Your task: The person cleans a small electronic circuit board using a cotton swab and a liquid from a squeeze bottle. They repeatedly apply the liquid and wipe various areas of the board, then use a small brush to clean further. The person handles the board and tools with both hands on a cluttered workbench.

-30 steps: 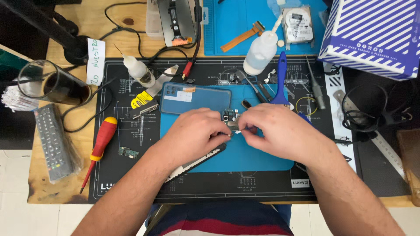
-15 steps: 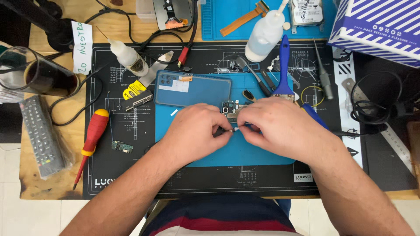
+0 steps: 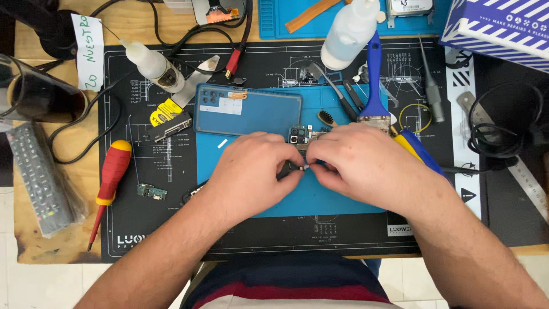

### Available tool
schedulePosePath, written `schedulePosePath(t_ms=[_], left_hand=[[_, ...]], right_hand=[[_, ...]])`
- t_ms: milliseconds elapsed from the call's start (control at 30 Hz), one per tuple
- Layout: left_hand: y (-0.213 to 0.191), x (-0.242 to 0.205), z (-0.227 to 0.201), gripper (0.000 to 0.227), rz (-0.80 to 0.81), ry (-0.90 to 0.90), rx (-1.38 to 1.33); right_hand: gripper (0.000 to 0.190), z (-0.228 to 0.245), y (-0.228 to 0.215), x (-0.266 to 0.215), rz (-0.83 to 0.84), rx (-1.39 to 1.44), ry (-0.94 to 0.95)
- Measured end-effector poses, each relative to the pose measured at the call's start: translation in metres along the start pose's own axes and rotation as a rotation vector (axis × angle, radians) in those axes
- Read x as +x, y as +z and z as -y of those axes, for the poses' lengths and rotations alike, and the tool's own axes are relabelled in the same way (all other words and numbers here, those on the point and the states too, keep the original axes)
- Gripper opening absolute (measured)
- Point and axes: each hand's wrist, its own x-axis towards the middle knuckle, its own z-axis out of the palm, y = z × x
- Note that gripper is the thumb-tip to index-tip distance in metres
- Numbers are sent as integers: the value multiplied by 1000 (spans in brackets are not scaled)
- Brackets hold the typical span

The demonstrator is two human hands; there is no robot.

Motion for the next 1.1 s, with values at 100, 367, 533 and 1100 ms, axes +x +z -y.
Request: schedulePosePath(t_ms=[100, 367, 533, 1100], left_hand=[[-4, -1, -1, 12, 16, -43, -26], [-10, -5, 6, 7, -35, 31, -38], [-35, -19, -11, 5, -66, 115, -148], [4, -92, -26, 8, -111, 92, -396]], right_hand=[[25, 1, 0, 0, 10, -4, 4], [22, -1, -10, -6, -223, 76, 30], [61, -5, -5, -2, -345, 42, 43], [43, -4, 1, 6, -288, 44, 12]])
